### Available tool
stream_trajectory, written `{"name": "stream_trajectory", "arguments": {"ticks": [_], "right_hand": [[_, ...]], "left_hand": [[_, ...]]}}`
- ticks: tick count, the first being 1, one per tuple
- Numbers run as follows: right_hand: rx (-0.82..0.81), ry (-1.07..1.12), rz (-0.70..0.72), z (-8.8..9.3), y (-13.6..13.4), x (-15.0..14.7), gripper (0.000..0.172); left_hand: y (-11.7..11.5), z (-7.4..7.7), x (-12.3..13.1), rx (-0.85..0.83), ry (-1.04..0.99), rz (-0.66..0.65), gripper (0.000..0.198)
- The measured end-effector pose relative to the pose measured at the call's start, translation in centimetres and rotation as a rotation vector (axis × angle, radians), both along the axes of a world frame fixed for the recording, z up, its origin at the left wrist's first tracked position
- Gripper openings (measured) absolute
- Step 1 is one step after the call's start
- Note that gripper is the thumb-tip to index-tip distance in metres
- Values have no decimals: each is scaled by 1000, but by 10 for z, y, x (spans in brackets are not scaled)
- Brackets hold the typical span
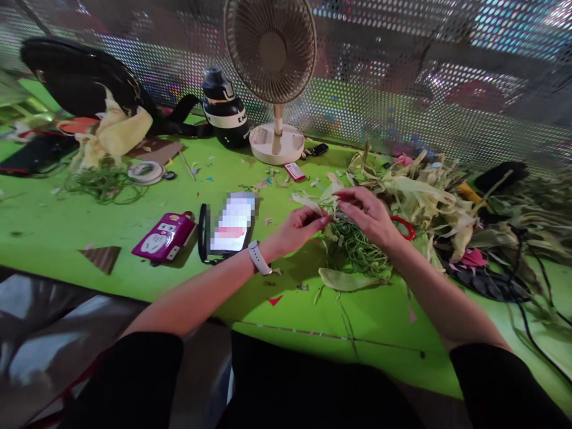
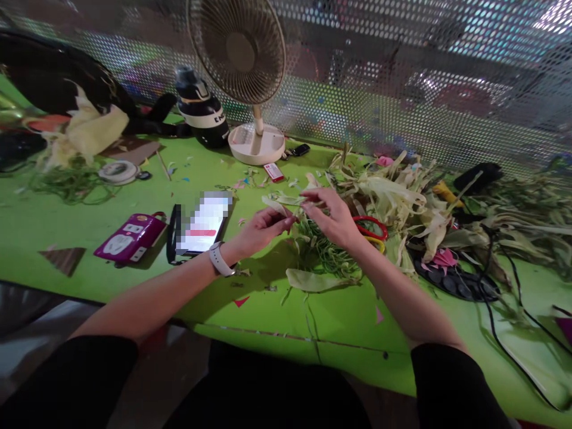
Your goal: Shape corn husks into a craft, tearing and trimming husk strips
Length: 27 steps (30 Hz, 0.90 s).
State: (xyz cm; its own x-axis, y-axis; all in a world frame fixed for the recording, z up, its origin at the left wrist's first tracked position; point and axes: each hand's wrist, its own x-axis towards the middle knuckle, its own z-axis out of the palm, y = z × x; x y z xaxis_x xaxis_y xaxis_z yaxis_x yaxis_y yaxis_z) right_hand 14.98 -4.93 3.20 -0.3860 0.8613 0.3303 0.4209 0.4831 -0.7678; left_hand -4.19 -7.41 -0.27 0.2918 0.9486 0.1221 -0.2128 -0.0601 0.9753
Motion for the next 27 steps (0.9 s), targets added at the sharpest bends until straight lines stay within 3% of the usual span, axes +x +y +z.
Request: {"name": "stream_trajectory", "arguments": {"ticks": [5,12,15,22,27], "right_hand": [[140,-135,208,-6,6,-1,31],[216,-174,223,-1,6,-1,31],[180,-163,232,-1,6,-1,36],[29,-83,152,-3,9,4,45],[18,-94,139,-1,8,3,47]], "left_hand": [[0,-3,-3,74,77,-80,19],[2,-1,-8,76,199,-214,21],[5,-2,-10,41,155,-272,20],[9,2,-18,-257,-40,-288,19],[7,6,-19,-167,-2,-303,14]]}}
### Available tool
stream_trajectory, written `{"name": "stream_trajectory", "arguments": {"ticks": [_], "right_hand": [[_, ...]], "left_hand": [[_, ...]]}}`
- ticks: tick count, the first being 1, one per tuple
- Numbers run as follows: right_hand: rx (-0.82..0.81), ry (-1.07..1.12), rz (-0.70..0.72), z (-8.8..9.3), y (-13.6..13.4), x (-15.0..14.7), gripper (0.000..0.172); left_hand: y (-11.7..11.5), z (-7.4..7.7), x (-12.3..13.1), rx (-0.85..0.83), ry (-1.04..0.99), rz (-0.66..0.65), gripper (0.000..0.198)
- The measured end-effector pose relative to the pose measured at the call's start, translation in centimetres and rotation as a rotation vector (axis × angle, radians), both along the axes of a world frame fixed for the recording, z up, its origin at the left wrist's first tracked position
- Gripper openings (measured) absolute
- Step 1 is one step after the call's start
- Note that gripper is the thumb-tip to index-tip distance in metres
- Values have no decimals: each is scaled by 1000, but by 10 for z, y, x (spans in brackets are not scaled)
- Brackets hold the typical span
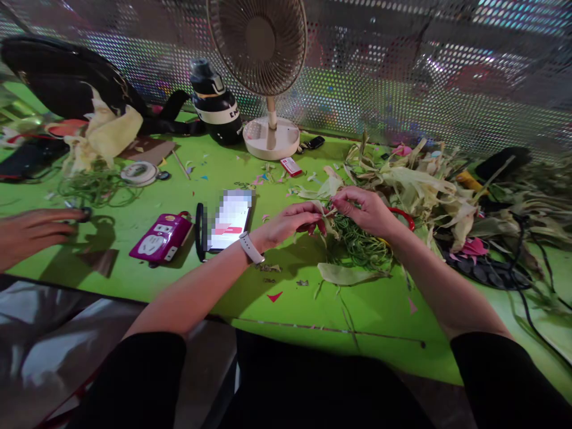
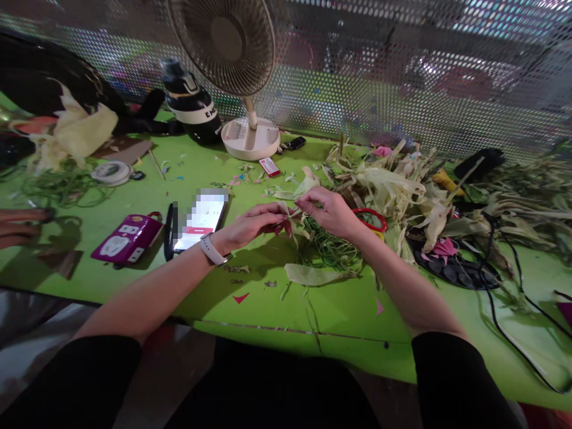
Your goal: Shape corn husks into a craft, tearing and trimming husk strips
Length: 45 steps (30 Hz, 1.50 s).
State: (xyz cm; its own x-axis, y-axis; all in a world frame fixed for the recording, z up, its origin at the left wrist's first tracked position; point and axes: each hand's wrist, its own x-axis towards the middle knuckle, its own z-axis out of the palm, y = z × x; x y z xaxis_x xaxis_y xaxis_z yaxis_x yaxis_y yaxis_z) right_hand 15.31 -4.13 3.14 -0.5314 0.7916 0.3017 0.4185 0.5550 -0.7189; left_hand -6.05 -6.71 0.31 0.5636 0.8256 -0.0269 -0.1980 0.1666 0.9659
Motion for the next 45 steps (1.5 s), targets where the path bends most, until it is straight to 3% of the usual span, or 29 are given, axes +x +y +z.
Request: {"name": "stream_trajectory", "arguments": {"ticks": [6,18,22,27,30,34,37,42,45], "right_hand": [[12,-3,-5,1,-3,-2,46],[24,-17,5,-1,-5,-5,46],[37,-17,-64,-7,-3,-6,43],[372,76,-287,-5,-5,-5,18],[487,84,-348,-1,-13,-7,14],[227,-34,-170,-7,-24,-16,18],[76,-74,-157,-21,-28,-27,30],[-383,192,-48,-40,-30,-42,34],[-532,306,-27,-39,-31,-41,31]], "left_hand": [[-2,3,4,121,31,0,14],[-1,0,4,162,74,-50,11],[0,-2,3,117,52,-61,14],[3,-7,3,4,-120,47,26],[7,-12,5,11,-198,158,26],[8,-17,9,9,-321,227,19],[5,-14,12,-35,-361,254,17],[-3,-8,14,-62,-368,194,21],[-1,-6,12,-45,-277,249,26]]}}
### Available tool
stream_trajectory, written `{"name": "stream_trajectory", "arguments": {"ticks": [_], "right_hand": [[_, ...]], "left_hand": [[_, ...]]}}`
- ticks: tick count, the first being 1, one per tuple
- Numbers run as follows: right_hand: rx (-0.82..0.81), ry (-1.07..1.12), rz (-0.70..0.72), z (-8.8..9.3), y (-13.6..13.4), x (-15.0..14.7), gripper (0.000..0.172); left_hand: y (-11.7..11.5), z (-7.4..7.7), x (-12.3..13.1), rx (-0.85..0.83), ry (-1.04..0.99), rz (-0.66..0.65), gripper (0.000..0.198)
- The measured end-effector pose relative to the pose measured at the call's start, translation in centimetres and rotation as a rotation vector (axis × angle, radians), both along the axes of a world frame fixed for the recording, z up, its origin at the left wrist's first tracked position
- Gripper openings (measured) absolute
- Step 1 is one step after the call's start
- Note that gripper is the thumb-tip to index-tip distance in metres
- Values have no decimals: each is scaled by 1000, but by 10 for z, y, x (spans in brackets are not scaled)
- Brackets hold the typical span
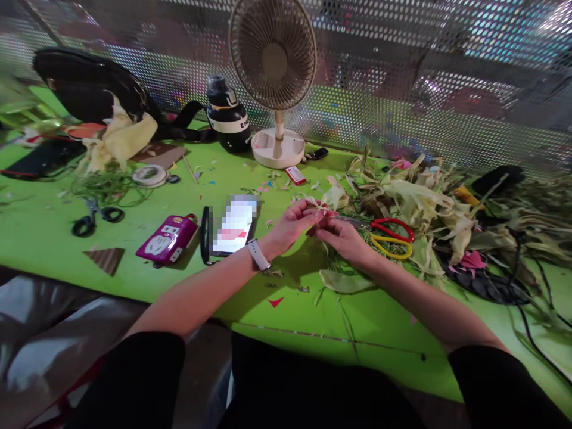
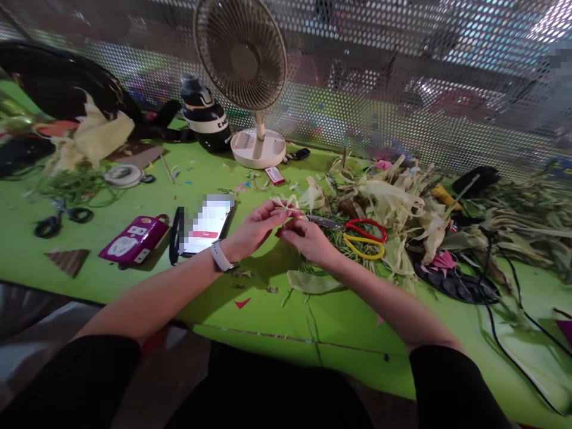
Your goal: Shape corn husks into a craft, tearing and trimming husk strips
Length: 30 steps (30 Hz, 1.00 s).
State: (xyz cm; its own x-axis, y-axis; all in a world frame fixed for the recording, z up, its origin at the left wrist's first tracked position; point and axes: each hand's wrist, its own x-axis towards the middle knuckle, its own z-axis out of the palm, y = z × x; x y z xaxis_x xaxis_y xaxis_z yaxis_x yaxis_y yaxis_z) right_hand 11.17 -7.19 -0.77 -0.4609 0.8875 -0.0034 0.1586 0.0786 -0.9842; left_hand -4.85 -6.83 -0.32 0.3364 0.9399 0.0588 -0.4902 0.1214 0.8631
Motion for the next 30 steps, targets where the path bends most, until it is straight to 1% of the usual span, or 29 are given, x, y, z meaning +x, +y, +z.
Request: {"name": "stream_trajectory", "arguments": {"ticks": [3,5,7,10,11,13,15,20,23,27,30], "right_hand": [[-78,16,4,9,3,6,29],[-45,-37,-5,15,7,12,27],[121,-138,-29,19,11,17,22],[459,-269,-89,21,17,22,16],[532,-284,-102,21,19,23,15],[599,-275,-108,19,20,24,14],[589,-252,-99,18,20,24,14],[409,-237,-63,20,15,22,18],[374,-241,-78,22,12,21,18],[275,-193,-112,19,11,19,20],[253,-149,-135,16,12,18,23]], "left_hand": [[6,1,-4,17,124,116,25],[10,2,-6,49,183,177,21],[12,2,-8,79,208,206,18],[14,1,-9,94,204,191,18],[14,1,-9,92,198,179,19],[14,0,-9,80,187,148,20],[14,-2,-9,63,181,109,20],[12,-3,-9,29,150,57,22],[10,-1,-8,48,189,24,23],[10,1,-8,66,233,36,24],[9,2,-8,61,246,45,24]]}}
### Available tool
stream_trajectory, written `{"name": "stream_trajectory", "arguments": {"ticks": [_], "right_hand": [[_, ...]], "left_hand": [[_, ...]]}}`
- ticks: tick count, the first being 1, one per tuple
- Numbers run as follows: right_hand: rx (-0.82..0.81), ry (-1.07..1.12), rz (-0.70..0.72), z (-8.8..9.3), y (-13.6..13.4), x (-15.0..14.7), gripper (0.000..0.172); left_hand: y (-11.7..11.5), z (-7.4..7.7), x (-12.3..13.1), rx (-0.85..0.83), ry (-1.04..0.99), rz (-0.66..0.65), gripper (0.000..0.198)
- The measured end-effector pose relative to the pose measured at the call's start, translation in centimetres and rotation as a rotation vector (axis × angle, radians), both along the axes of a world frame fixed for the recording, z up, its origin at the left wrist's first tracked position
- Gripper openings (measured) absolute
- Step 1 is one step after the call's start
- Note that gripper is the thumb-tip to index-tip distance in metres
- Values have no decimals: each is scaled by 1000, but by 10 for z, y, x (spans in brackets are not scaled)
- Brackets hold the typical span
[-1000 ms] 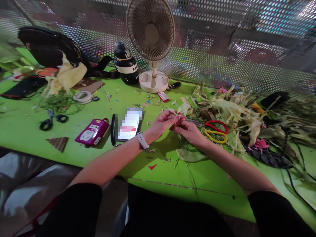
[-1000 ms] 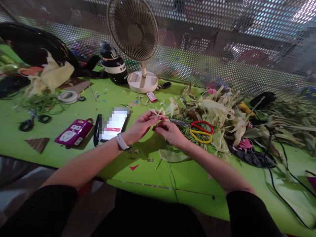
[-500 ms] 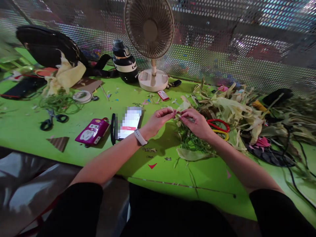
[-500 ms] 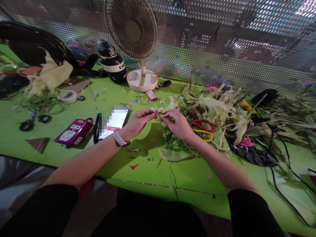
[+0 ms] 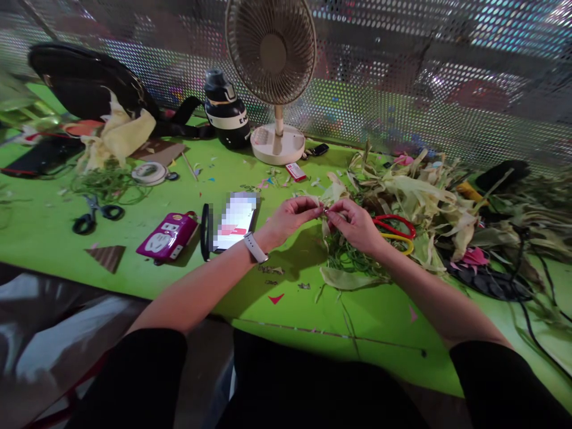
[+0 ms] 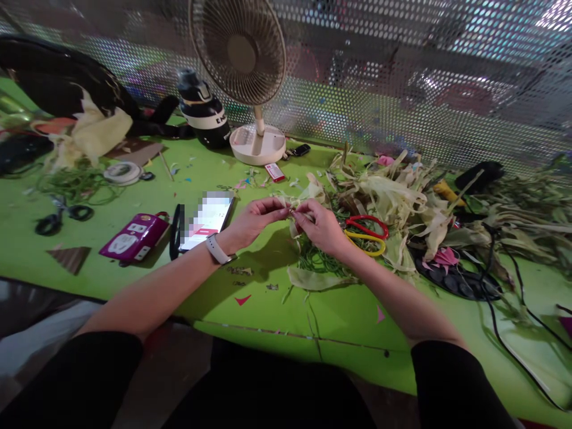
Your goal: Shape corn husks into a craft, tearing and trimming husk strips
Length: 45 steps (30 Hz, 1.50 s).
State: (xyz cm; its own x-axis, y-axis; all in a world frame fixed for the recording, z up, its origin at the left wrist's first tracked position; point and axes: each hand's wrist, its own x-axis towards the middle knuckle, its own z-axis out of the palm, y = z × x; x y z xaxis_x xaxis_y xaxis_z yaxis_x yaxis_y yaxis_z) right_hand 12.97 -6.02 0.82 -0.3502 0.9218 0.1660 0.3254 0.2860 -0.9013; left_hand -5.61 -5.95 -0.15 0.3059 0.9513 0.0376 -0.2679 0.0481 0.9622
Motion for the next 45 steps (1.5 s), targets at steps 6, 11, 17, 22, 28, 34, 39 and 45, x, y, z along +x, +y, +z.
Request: {"name": "stream_trajectory", "arguments": {"ticks": [6,11,17,22,28,34,39,45], "right_hand": [[-17,48,0,-1,-3,-3,27],[-167,110,-17,3,-6,-5,31],[-250,133,37,6,-4,-4,32],[-228,122,16,6,-2,-1,30],[139,-6,-40,0,5,2,19],[-86,112,5,-2,2,-4,30],[-149,182,-24,0,1,-5,36],[-183,174,-9,1,0,-4,36]], "left_hand": [[-4,5,0,-89,34,7,24],[-6,6,-1,-76,13,-19,23],[-6,7,-2,-53,50,-13,21],[-5,7,-2,-65,41,-35,24],[-1,2,-3,-112,12,-14,19],[2,-2,-2,-107,-25,-13,20],[3,-4,-1,-144,-124,-28,28],[4,-6,-1,-185,-111,-39,22]]}}
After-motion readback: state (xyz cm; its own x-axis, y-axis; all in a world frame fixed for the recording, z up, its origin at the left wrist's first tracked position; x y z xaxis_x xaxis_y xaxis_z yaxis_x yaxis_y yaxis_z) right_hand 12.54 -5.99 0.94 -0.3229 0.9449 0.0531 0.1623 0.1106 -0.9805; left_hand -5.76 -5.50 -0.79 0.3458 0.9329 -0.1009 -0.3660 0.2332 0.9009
